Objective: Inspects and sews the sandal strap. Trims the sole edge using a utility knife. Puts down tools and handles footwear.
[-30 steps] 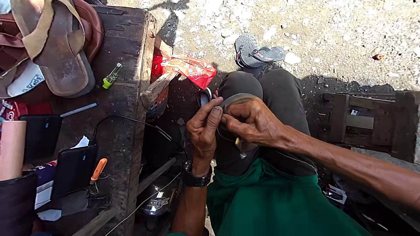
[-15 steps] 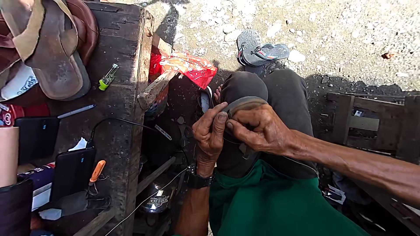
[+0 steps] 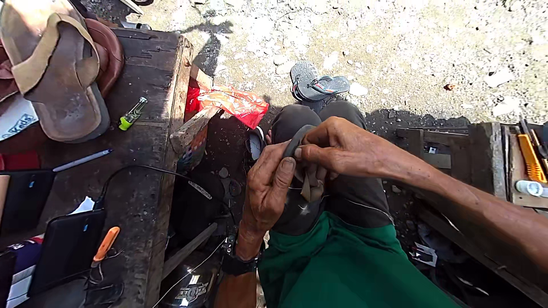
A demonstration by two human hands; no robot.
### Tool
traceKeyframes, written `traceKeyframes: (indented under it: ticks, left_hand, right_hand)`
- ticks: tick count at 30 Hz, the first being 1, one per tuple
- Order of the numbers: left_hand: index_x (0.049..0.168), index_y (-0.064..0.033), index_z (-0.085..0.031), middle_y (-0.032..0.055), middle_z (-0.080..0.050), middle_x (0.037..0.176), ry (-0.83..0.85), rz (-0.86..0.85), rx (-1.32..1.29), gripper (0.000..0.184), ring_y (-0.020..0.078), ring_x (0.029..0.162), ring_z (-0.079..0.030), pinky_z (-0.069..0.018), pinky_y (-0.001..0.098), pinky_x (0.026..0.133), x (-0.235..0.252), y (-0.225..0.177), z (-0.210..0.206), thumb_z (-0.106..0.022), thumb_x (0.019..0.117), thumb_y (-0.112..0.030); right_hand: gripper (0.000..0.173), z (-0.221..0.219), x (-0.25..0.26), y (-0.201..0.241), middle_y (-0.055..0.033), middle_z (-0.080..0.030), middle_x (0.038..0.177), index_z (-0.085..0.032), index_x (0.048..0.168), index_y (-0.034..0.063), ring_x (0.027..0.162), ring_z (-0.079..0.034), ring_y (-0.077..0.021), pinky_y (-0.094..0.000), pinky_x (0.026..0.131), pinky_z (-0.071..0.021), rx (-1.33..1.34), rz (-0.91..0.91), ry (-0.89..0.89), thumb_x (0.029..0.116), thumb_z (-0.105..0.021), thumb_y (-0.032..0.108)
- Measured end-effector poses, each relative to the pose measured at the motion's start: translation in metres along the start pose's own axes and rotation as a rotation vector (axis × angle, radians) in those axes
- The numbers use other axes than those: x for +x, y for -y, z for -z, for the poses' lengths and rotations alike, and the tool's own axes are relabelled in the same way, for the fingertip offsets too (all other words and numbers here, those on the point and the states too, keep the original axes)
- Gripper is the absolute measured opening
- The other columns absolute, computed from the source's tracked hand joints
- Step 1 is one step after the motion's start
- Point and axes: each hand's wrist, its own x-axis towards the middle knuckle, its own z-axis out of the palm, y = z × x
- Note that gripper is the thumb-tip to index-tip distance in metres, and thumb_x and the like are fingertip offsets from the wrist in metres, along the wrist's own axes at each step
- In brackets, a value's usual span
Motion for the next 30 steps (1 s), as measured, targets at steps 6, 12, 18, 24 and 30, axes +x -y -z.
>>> traceKeyframes:
  ticks: [6, 12, 18, 24, 30]
  left_hand:
    - [0.125, -0.0016, -0.070, 0.0061, -0.070, 0.122, 0.094, 0.039, -0.241, 0.035, 0.0130, 0.112, -0.065, -0.0546, 0.0339, 0.098, -0.002, 0.010, 0.009, -0.051, 0.1074, -0.026]
    - [0.125, -0.0045, -0.071, 0.0044, -0.069, 0.123, 0.018, 0.052, -0.281, 0.032, 0.0134, 0.112, -0.065, -0.0549, 0.0349, 0.099, -0.010, 0.013, 0.002, -0.052, 0.1071, -0.023]
    - [0.123, -0.0059, -0.070, 0.0015, -0.073, 0.111, -0.046, 0.136, -0.367, 0.040, 0.0101, 0.099, -0.070, -0.0587, 0.0310, 0.089, -0.007, 0.015, 0.006, -0.059, 0.1031, -0.039]
    - [0.112, -0.0104, -0.077, -0.0025, -0.075, 0.097, -0.184, 0.072, -0.242, 0.023, 0.0063, 0.086, -0.070, -0.0594, 0.0267, 0.082, -0.005, 0.029, 0.009, -0.063, 0.1021, -0.026]
    - [0.109, -0.0091, -0.076, -0.0058, -0.075, 0.097, -0.281, -0.106, -0.101, 0.021, 0.0011, 0.088, -0.068, -0.0572, 0.0213, 0.080, 0.003, 0.039, -0.005, -0.059, 0.1043, -0.021]
  right_hand:
    - [0.031, 0.001, -0.009, -0.001, 0.0009, -0.072, 0.072, -0.071, 0.090, 0.0049, 0.060, -0.069, -0.0041, -0.0187, 0.054, -0.0580, 0.182, -0.019, 0.065, 0.1089, -0.050, 0.019]
    - [0.035, -0.009, -0.009, -0.006, 0.0020, -0.071, 0.069, -0.070, 0.084, 0.0062, 0.058, -0.068, -0.0038, -0.0194, 0.054, -0.0580, 0.173, 0.023, 0.102, 0.1055, -0.059, 0.032]
    - [0.029, -0.035, 0.016, -0.033, 0.0010, -0.073, 0.072, -0.071, 0.085, 0.0004, 0.061, -0.069, -0.0021, -0.0184, 0.057, -0.0592, 0.335, 0.356, 0.028, 0.1052, -0.056, 0.014]
    - [0.030, -0.050, 0.032, -0.040, 0.0025, -0.067, 0.062, -0.067, 0.074, 0.0037, 0.052, -0.063, -0.0010, -0.0178, 0.049, -0.0546, 0.339, 0.382, -0.033, 0.1016, -0.057, 0.012]
    - [0.031, -0.043, 0.032, -0.048, 0.0050, -0.063, 0.059, -0.066, 0.071, 0.0059, 0.049, -0.060, 0.0006, -0.0168, 0.046, -0.0519, 0.364, 0.414, -0.074, 0.1007, -0.057, 0.013]
